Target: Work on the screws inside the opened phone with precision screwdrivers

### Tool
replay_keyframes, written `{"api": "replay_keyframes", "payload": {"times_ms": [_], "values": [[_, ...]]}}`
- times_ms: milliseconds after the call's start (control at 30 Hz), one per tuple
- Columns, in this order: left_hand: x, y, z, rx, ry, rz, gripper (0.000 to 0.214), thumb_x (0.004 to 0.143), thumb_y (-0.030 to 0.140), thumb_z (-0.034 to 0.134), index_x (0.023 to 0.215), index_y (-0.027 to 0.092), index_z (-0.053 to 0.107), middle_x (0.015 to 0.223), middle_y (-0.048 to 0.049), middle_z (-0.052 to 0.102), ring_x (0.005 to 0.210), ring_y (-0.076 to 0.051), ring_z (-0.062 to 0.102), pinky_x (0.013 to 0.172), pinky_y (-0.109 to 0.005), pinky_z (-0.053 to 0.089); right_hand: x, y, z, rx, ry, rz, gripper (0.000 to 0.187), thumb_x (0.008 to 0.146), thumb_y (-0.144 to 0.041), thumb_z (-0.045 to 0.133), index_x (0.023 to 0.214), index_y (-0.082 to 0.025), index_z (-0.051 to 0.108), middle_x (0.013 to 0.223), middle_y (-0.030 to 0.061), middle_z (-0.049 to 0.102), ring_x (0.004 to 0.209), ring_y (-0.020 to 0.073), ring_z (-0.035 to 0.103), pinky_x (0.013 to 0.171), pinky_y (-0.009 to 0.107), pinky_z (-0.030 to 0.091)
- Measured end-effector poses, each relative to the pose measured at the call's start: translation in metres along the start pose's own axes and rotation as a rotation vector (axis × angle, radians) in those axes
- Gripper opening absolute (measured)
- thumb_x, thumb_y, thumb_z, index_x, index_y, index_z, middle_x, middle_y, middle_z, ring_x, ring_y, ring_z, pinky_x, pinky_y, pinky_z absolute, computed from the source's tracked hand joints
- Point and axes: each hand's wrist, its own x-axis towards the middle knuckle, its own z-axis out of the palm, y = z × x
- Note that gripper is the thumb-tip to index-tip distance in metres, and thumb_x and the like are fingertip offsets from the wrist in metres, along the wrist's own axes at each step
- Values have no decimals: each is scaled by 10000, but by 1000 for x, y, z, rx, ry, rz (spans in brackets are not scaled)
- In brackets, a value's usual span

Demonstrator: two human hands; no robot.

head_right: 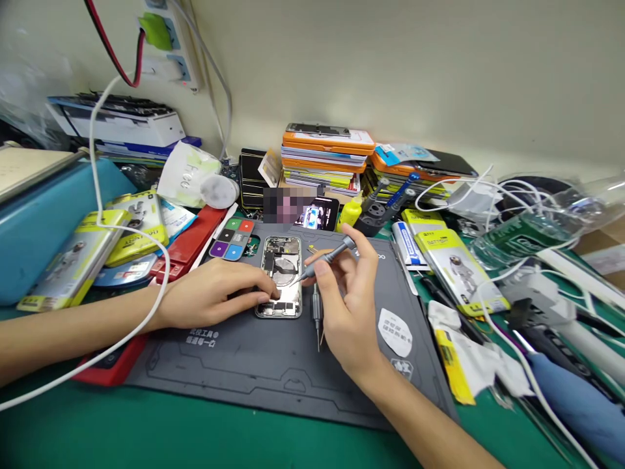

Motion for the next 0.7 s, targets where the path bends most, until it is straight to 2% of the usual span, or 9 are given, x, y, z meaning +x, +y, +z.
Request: {"api": "replay_keyframes", "payload": {"times_ms": [167,533,700], "values": [[0,1,-1,11,-37,-27,328,1139,382,401,1211,202,666,1103,-38,772,996,-191,735,849,-281,500,0,1,-2,-9,11,14,497,1064,-286,602,1512,-303,389,1095,68,701,1014,217,739,794,386,681],[-1,-2,-3,-34,-61,0,318,1128,355,419,1252,195,664,1146,-47,774,1033,-198,746,872,-280,513,1,1,-2,-9,10,0,505,1070,-283,584,1527,-301,369,1106,73,699,986,221,749,779,410,690],[-1,-3,-4,-76,-73,-32,281,1123,340,449,1266,209,653,1162,-38,773,1043,-192,747,877,-273,520,1,2,-2,22,-5,-5,523,1066,-279,590,1534,-304,358,1102,72,701,1029,220,737,735,372,690]]}}
